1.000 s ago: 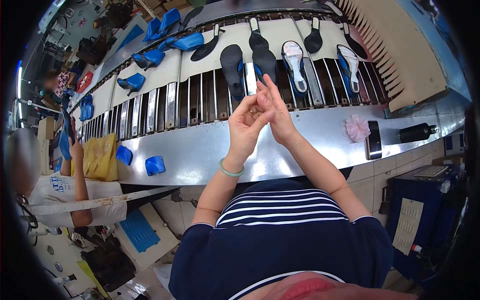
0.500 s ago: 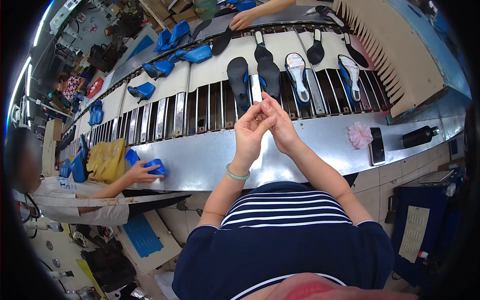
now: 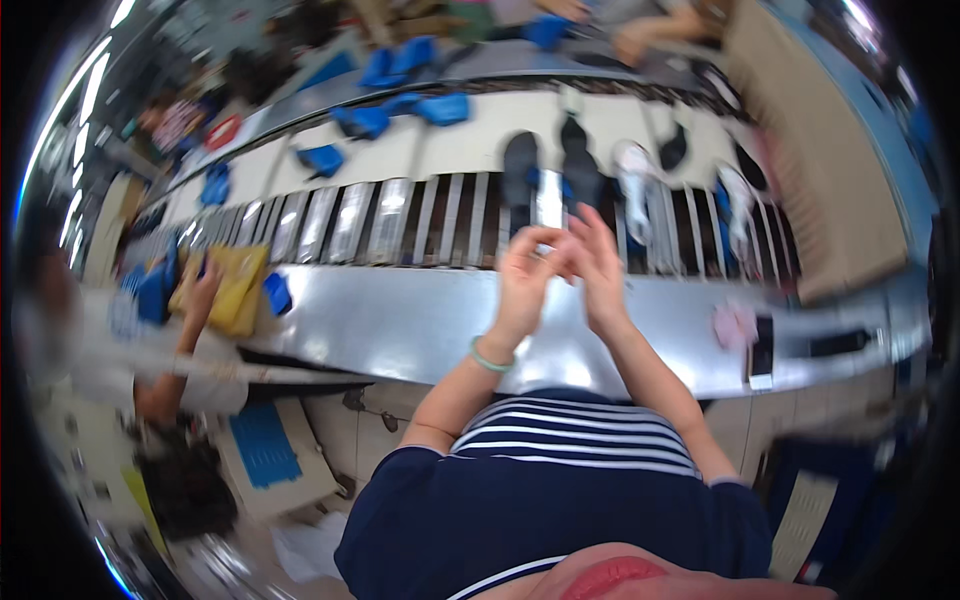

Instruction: Inspecting the soles and heels of blue high-heeled shoes on a conveyor belt.

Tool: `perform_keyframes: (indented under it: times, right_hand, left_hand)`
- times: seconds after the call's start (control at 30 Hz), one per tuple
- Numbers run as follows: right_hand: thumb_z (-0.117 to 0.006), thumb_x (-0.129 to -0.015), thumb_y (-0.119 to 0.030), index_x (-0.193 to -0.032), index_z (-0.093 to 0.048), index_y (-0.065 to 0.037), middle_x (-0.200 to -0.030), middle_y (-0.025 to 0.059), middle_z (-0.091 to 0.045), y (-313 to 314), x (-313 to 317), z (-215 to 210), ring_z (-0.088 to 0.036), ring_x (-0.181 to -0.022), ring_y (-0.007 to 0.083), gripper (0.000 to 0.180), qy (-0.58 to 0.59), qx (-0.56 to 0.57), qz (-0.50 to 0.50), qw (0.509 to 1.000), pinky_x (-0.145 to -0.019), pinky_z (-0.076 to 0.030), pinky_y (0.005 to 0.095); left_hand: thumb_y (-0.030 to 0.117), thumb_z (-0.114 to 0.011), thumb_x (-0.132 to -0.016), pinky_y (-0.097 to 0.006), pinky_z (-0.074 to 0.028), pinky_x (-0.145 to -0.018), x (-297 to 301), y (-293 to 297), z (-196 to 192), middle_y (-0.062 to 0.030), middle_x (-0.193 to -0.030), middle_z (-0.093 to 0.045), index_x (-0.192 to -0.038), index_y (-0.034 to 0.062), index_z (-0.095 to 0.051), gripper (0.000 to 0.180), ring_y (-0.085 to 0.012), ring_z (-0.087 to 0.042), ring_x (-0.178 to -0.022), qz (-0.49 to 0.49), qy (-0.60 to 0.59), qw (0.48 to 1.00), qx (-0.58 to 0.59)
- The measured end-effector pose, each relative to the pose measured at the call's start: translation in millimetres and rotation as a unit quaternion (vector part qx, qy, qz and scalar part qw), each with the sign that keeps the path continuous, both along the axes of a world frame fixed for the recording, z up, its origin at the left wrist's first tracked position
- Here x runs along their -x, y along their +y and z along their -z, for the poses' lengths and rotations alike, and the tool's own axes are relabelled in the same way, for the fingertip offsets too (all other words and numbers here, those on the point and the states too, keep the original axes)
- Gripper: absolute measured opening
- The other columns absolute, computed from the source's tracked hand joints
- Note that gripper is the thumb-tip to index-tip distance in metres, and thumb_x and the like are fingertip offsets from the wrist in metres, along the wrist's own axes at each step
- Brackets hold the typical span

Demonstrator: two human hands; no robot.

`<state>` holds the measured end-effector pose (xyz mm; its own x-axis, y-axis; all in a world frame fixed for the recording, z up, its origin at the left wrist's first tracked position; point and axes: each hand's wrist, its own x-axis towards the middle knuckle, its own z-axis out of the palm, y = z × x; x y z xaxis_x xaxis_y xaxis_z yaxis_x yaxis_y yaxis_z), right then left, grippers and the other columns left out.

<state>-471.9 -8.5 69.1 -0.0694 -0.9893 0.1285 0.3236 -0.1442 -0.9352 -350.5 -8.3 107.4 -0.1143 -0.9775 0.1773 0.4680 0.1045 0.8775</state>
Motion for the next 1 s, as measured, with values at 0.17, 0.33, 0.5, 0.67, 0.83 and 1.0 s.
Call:
perform_keyframes:
  times: [0.17,0.33,0.5,0.67,0.83,1.0]
  right_hand:
    - [-0.061,-0.097,-0.015,-0.153,-0.028,-0.006,-0.152,0.0243,-0.035,15.0,12.8,30.1,-0.038,-0.14,0.0312,0.067,0.062,0.012,0.048,0.997,-0.111,-0.036,0.0412]
    - [-0.064,-0.096,-0.018,-0.154,-0.027,-0.008,-0.152,0.0236,-0.036,36.5,15.4,64.9,-0.037,-0.141,0.03,0.069,0.133,-0.01,0.015,0.991,-0.111,-0.034,0.0427]
    - [-0.064,-0.096,-0.018,-0.155,-0.027,-0.01,-0.152,0.0249,-0.035,50.6,17.9,82.7,-0.037,-0.14,0.0318,0.07,0.13,-0.068,-0.045,0.988,-0.11,-0.036,0.0433]
    - [-0.061,-0.098,-0.018,-0.155,-0.025,-0.01,-0.15,0.027,-0.036,66.8,21.1,88.5,-0.043,-0.135,0.0338,0.068,0.068,-0.144,-0.112,0.981,-0.108,-0.04,0.042]
    - [-0.053,-0.103,-0.031,-0.155,-0.026,-0.01,-0.144,0.0253,-0.044,79.9,36.6,128.9,-0.052,-0.125,0.028,0.062,0.077,-0.166,-0.142,0.973,-0.099,-0.046,0.0364]
    - [-0.052,-0.103,-0.033,-0.154,-0.027,-0.009,-0.131,0.0202,-0.054,86.8,30.9,134.3,-0.057,-0.112,0.023,0.062,0.039,-0.214,-0.19,0.957,-0.094,-0.049,0.0321]
  left_hand:
    - [0.012,-0.066,-0.095,-0.026,-0.056,-0.065,-4.5,-3.8,40.3,-0.007,-0.088,-0.068,-0.099,0.0003,-0.063,0.013,-0.0141,-0.067,-0.074,0.073,-0.033,0.996,-0.034]
    - [0.02,-0.063,-0.098,-0.03,-0.056,-0.073,-31.8,16.3,59.0,-0.0086,-0.092,-0.069,-0.099,0.0009,-0.063,0.019,-0.0157,-0.067,-0.079,0.184,-0.058,0.973,-0.124]
    - [0.025,-0.054,-0.102,-0.034,-0.054,-0.081,-33.3,29.7,92.7,-0.0068,-0.103,-0.065,-0.103,0.0041,-0.063,0.023,-0.016,-0.063,-0.094,0.231,-0.035,0.957,-0.174]
    - [0.027,-0.049,-0.104,-0.037,-0.052,-0.085,-28.2,47.9,117.5,-0.0045,-0.108,-0.063,-0.11,0.005,-0.064,0.027,-0.0159,-0.059,-0.104,0.285,0.059,0.933,-0.214]
    - [0.029,-0.051,-0.104,-0.037,-0.052,-0.086,-16.2,54.8,142.7,-0.0056,-0.104,-0.062,-0.104,0.0056,-0.064,0.027,-0.0171,-0.059,-0.099,0.333,0.089,0.908,-0.239]
    - [0.031,-0.051,-0.104,-0.037,-0.053,-0.087,-20.8,67.3,147.5,-0.0063,-0.1,-0.061,-0.102,0.0053,-0.063,0.028,-0.0186,-0.06,-0.095,0.314,0.121,0.899,-0.28]
